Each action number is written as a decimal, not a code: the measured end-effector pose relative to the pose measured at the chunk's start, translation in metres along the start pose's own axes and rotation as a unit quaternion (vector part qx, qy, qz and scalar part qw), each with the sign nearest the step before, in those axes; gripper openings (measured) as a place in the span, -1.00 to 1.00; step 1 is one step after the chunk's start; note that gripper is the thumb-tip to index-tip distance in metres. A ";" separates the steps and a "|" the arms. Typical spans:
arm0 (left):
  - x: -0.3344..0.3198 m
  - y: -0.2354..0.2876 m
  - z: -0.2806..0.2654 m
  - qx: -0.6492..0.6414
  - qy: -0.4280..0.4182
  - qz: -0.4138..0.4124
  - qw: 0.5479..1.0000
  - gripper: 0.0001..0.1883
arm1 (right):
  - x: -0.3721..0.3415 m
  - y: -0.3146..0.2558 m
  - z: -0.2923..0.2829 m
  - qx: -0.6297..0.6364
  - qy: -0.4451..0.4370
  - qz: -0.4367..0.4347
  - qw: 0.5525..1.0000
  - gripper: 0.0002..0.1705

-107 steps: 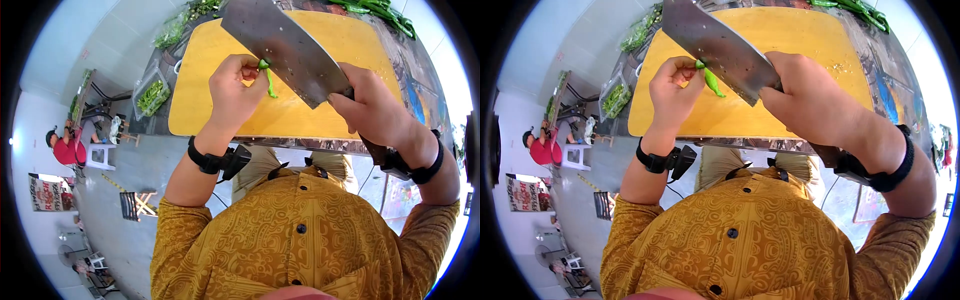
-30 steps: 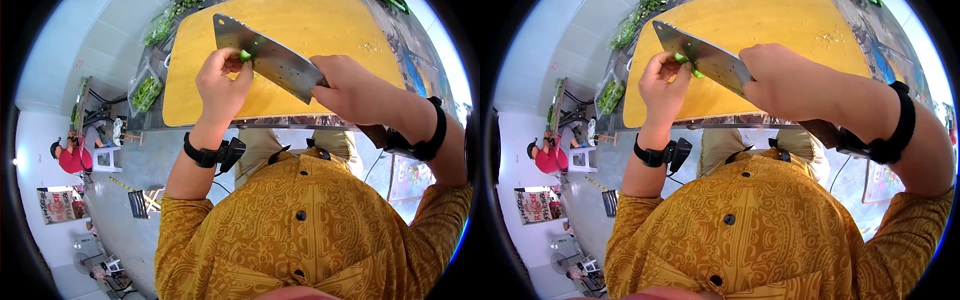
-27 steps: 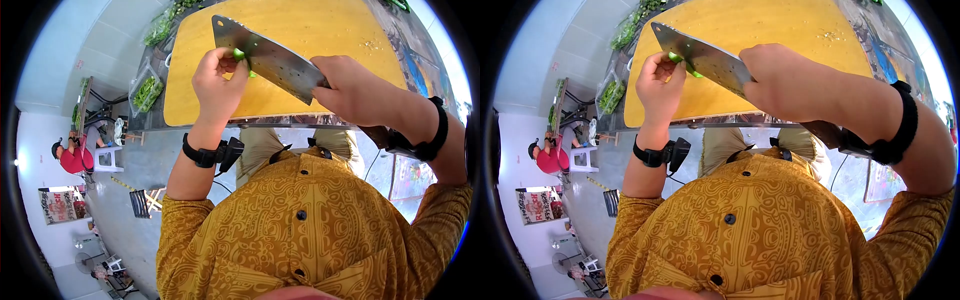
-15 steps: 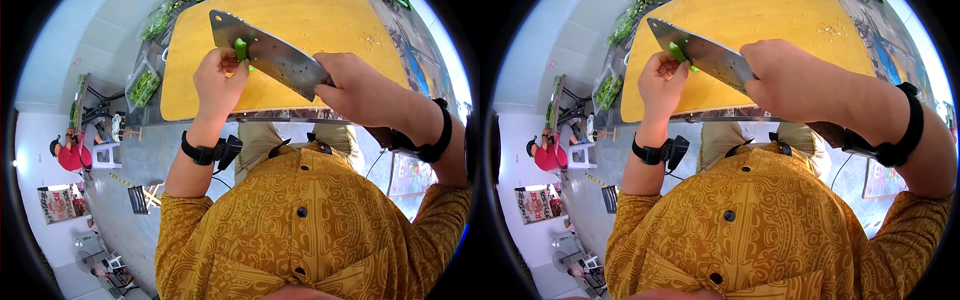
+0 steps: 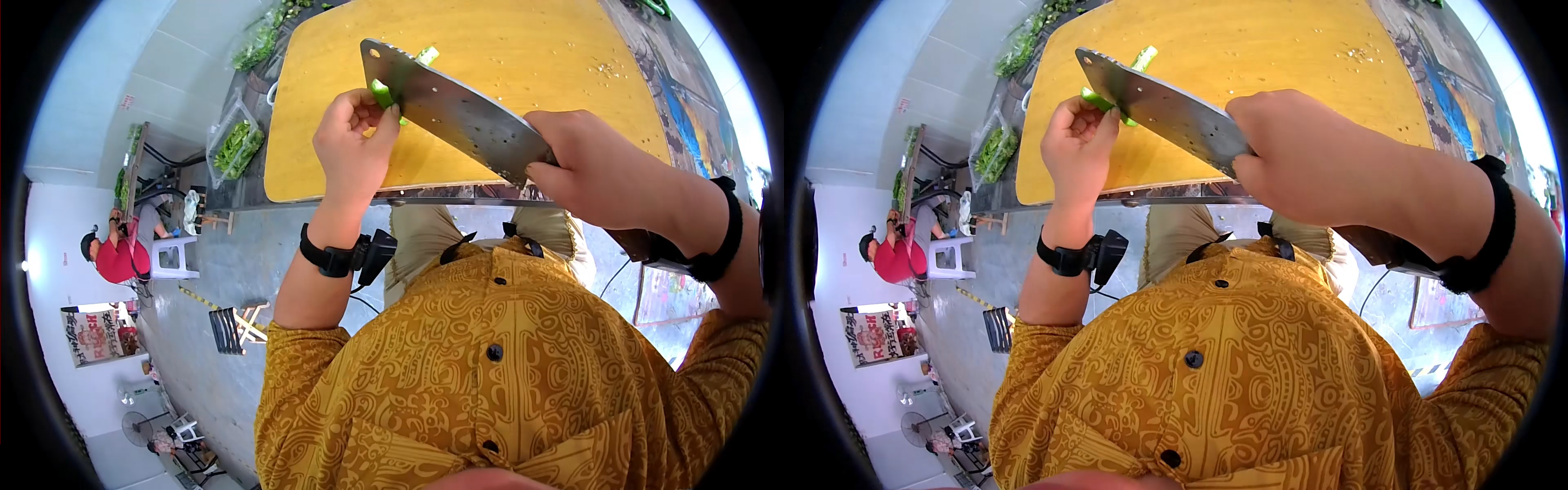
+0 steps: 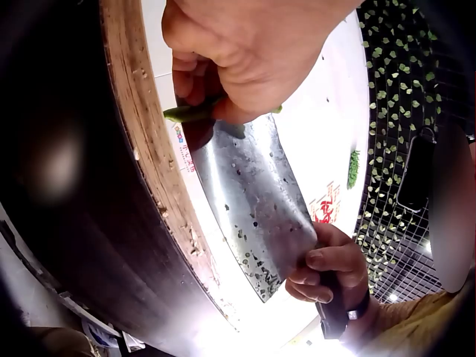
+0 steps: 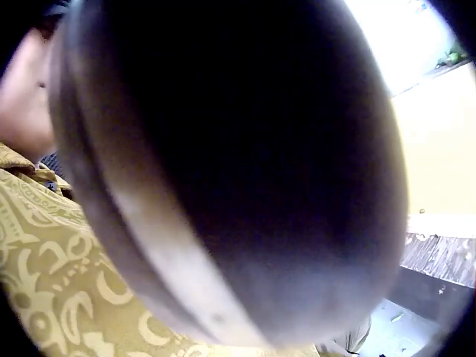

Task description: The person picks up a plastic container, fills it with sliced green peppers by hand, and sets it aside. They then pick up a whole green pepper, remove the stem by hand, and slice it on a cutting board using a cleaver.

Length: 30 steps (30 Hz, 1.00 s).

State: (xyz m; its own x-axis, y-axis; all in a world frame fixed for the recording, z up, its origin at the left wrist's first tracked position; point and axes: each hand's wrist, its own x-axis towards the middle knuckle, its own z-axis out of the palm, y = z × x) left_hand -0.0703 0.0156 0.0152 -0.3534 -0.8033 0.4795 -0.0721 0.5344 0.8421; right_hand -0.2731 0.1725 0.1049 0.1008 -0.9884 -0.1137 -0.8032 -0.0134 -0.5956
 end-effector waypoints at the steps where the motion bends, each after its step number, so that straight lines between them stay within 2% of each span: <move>1: -0.001 -0.001 -0.001 -0.008 0.002 0.000 1.000 -0.79 | 0.002 0.002 0.002 -0.005 0.011 -0.018 1.000 -0.76; 9: -0.012 -0.005 -0.011 -0.020 0.000 -0.025 0.999 -0.77 | 0.009 -0.008 0.001 -0.003 0.002 0.008 1.000 -0.74; 12: -0.013 -0.010 -0.009 -0.087 -0.006 -0.023 0.996 -0.77 | 0.011 -0.012 -0.001 -0.008 -0.012 0.008 1.000 -0.74; 19: -0.013 -0.009 -0.012 -0.030 -0.003 -0.031 0.999 -0.78 | 0.012 -0.022 0.003 -0.039 -0.006 0.014 0.999 -0.78; 27: -0.015 -0.016 -0.015 0.018 0.022 -0.021 0.999 -0.81 | 0.008 -0.027 0.000 -0.084 -0.053 0.064 0.993 -0.79; 30: -0.016 -0.011 -0.011 -0.071 0.033 -0.021 0.997 -0.82 | 0.006 -0.028 -0.001 -0.090 -0.061 0.071 0.992 -0.79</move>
State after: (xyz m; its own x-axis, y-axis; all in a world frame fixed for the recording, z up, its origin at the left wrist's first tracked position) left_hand -0.0536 0.0195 0.0008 -0.2899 -0.8420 0.4550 0.0493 0.4616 0.8857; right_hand -0.2503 0.1671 0.1218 0.0395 -0.9568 -0.2880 -0.9047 0.0881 -0.4169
